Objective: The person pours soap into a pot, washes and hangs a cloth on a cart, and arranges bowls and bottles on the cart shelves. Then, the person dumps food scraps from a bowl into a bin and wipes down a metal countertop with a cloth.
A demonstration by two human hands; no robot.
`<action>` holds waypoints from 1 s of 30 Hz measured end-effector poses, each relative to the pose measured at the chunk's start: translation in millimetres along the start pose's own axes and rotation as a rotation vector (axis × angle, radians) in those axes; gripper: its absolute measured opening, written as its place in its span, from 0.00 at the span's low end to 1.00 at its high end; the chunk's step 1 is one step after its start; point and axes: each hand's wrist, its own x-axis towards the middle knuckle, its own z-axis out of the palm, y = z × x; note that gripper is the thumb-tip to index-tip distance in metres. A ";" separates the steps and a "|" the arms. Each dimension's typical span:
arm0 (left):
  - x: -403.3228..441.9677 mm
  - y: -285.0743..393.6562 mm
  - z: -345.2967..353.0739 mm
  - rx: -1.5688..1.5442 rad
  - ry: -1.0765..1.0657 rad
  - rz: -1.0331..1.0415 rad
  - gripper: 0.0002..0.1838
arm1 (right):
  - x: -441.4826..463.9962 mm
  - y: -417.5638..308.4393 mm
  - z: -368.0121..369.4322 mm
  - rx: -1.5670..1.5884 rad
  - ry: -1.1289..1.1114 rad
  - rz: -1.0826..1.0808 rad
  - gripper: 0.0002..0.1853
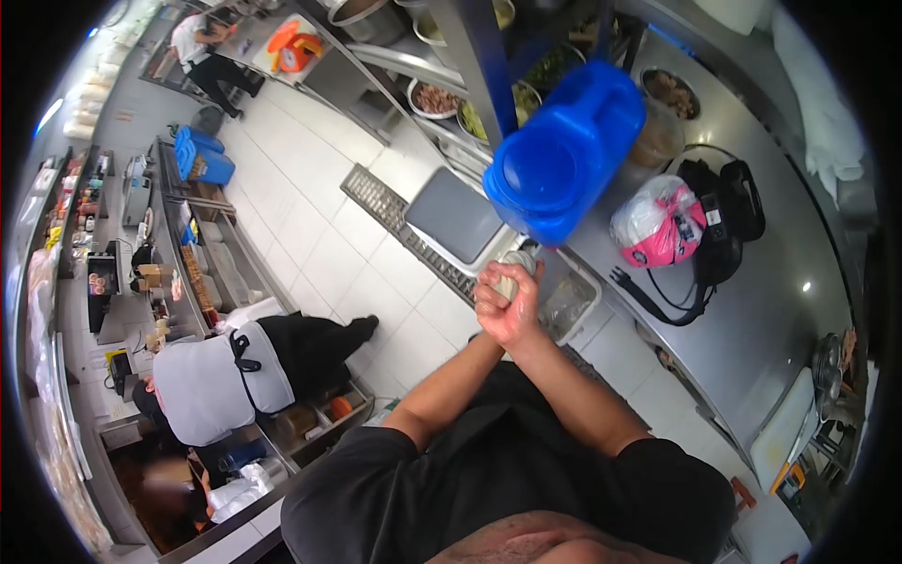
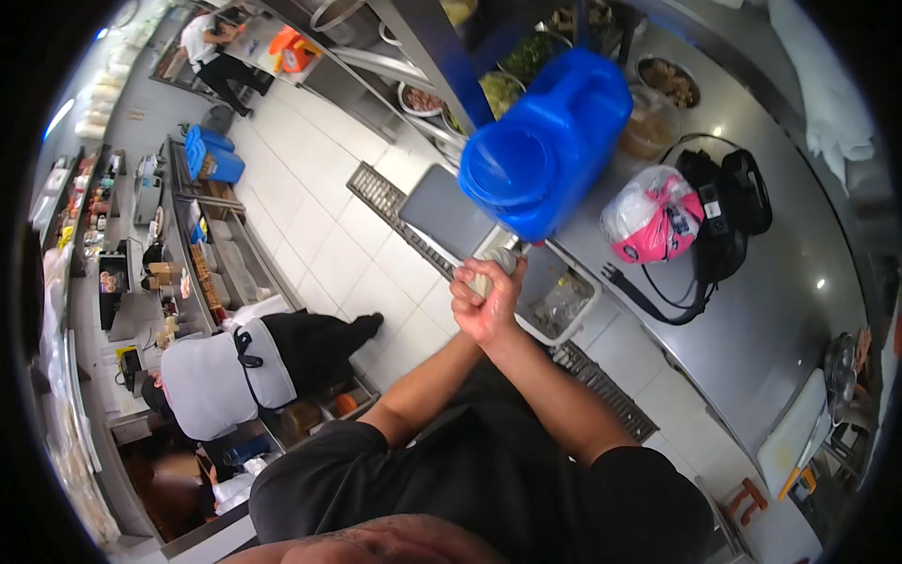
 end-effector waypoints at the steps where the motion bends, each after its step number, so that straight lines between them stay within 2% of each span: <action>1: -0.3 4.7 -0.4 0.007 0.000 0.011 0.17 | -7.6 -0.7 10.3 0.000 -0.050 0.025 0.09; 6: 8.2 37.4 -6.2 0.103 0.011 0.109 0.17 | -28.7 5.8 42.2 0.048 -0.201 0.192 0.09; 8: 22.7 55.5 -20.1 0.228 0.023 0.209 0.17 | -29.3 11.5 47.2 -0.073 -0.184 0.268 0.10; 10: 38.7 77.0 -49.0 0.470 0.046 0.476 0.17 | -19.1 10.1 39.5 -0.192 -0.132 0.358 0.11; 12: 46.2 92.6 -85.4 0.685 0.136 0.874 0.19 | -5.2 7.0 36.3 -0.373 -0.075 0.452 0.15; 13: 36.9 113.1 -101.2 0.625 0.005 0.701 0.22 | 1.7 6.9 39.2 -0.497 -0.035 0.480 0.16; 14: 37.1 123.5 -116.9 0.620 -0.068 0.651 0.24 | 9.4 8.7 38.9 -0.616 0.009 0.504 0.17; 15: 39.5 132.4 -133.0 0.616 -0.144 0.599 0.26 | 21.0 11.9 36.6 -0.713 -0.027 0.520 0.22; 16: 45.2 141.9 -150.0 0.611 -0.221 0.546 0.28 | 30.7 14.8 35.9 -0.848 0.017 0.464 0.24; 17: 48.1 157.3 -168.2 0.615 -0.305 0.426 0.36 | 36.6 24.5 46.7 -0.978 0.066 0.405 0.25; 19: 82.2 168.0 -209.6 0.353 -0.516 0.381 0.42 | 59.3 38.3 67.2 -1.254 0.204 0.313 0.30; 20: 94.3 170.2 -230.9 0.218 -0.621 0.339 0.44 | 74.0 48.7 73.9 -1.390 0.234 0.168 0.31; 21: 88.0 208.4 -245.7 0.223 -0.658 0.284 0.49 | 87.1 58.2 76.9 -1.515 0.276 0.030 0.31; 22: 81.5 243.9 -259.7 0.199 -0.675 0.295 0.45 | 100.9 65.1 77.1 -1.641 0.315 -0.115 0.31; 23: 95.7 255.7 -272.7 0.148 -0.687 0.299 0.43 | 127.9 66.2 55.6 -1.652 0.146 -0.444 0.31; 24: 106.4 267.8 -281.7 0.102 -0.700 0.300 0.41 | 133.0 76.3 68.1 -1.701 0.180 -0.426 0.31; 26: 118.7 295.4 -288.0 0.195 -0.661 0.432 0.34 | 140.4 86.6 104.3 -1.792 0.245 -0.395 0.29; 27: 125.9 308.8 -285.9 0.238 -0.640 0.506 0.31 | 139.0 98.9 127.7 -1.894 0.312 -0.476 0.28; 30: 159.2 319.8 -270.6 0.180 -0.614 0.411 0.22 | 158.0 98.4 135.8 -2.050 0.283 -0.828 0.29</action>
